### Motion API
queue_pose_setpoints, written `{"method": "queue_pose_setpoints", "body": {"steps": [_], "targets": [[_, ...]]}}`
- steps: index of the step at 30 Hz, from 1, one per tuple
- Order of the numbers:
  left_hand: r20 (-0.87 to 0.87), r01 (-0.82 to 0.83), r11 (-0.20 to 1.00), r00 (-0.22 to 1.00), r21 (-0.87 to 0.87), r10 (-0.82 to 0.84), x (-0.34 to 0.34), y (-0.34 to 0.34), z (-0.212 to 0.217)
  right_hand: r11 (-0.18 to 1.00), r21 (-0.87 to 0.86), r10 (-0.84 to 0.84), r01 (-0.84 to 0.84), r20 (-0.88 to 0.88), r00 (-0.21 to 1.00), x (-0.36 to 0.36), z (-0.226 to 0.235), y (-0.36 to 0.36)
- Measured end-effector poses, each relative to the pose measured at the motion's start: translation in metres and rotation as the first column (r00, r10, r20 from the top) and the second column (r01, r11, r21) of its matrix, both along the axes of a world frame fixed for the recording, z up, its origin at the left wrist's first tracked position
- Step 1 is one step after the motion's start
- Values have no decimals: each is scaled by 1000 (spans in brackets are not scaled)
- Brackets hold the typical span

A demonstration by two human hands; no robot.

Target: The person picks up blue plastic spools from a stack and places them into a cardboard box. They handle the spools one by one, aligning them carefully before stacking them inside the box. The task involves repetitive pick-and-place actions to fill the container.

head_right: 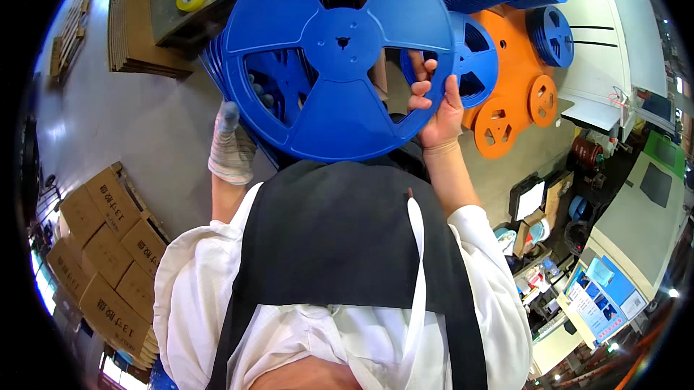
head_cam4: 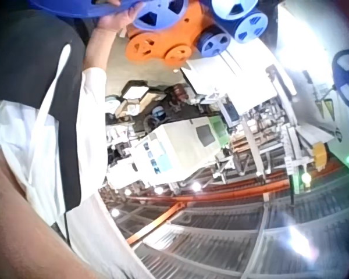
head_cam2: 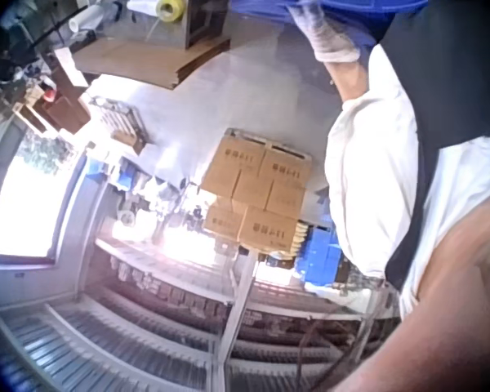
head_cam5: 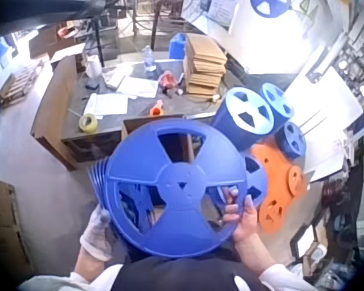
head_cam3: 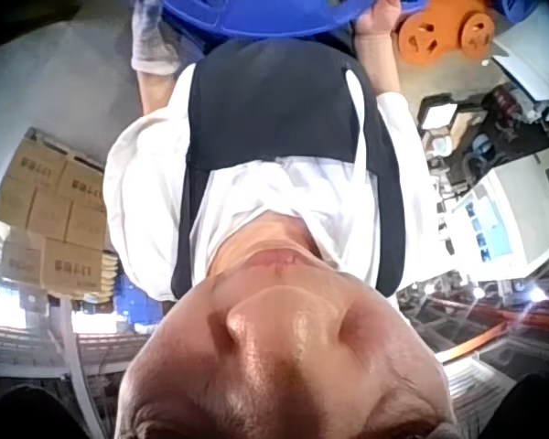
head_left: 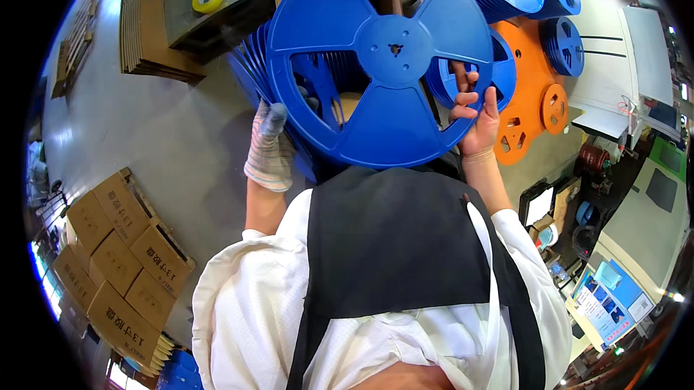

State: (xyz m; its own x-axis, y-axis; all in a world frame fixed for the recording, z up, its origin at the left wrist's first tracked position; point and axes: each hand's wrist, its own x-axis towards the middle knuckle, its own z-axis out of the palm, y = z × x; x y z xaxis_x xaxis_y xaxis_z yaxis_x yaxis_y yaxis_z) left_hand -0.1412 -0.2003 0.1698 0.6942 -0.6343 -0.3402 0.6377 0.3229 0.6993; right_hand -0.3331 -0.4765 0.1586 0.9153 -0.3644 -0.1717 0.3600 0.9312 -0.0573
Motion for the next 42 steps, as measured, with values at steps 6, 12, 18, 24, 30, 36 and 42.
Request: {"method": "queue_pose_setpoints", "body": {"steps": [6, 12, 18, 24, 30, 36, 42], "targets": [[-77, -3, 999, 997, 54, 8, -6, 0, 16, 963, -220, 35, -157, -476, 879, 0, 3, 15], [-83, -16, 999, 996, 43, 19, -20, 1, 34, -180, -828, -719, -532, -258, 645, 11, 3, -10], [-69, 60, 997, 996, 43, -57, -20, 2, 33, -805, -548, -195, -229, -121, 973, 89, 10, 5], [-22, 46, 995, 999, 91, -44, -28, 3, 41, -827, -522, -156, -208, -143, 977, 94, -5, 19], [-21, 31, 995, 999, 96, -30, -30, 5, 38, -774, -589, -210, -232, -106, 972, 91, -11, 31], [-35, 25, 997, 999, 79, -23, -27, 5, 35, -722, -604, -388, -336, -49, 921, 98, -22, 46], [-50, 43, 998, 998, 49, -40, -26, 7, 30, -498, -730, -518, -468, -183, 836, 119, -25, 42]]}}
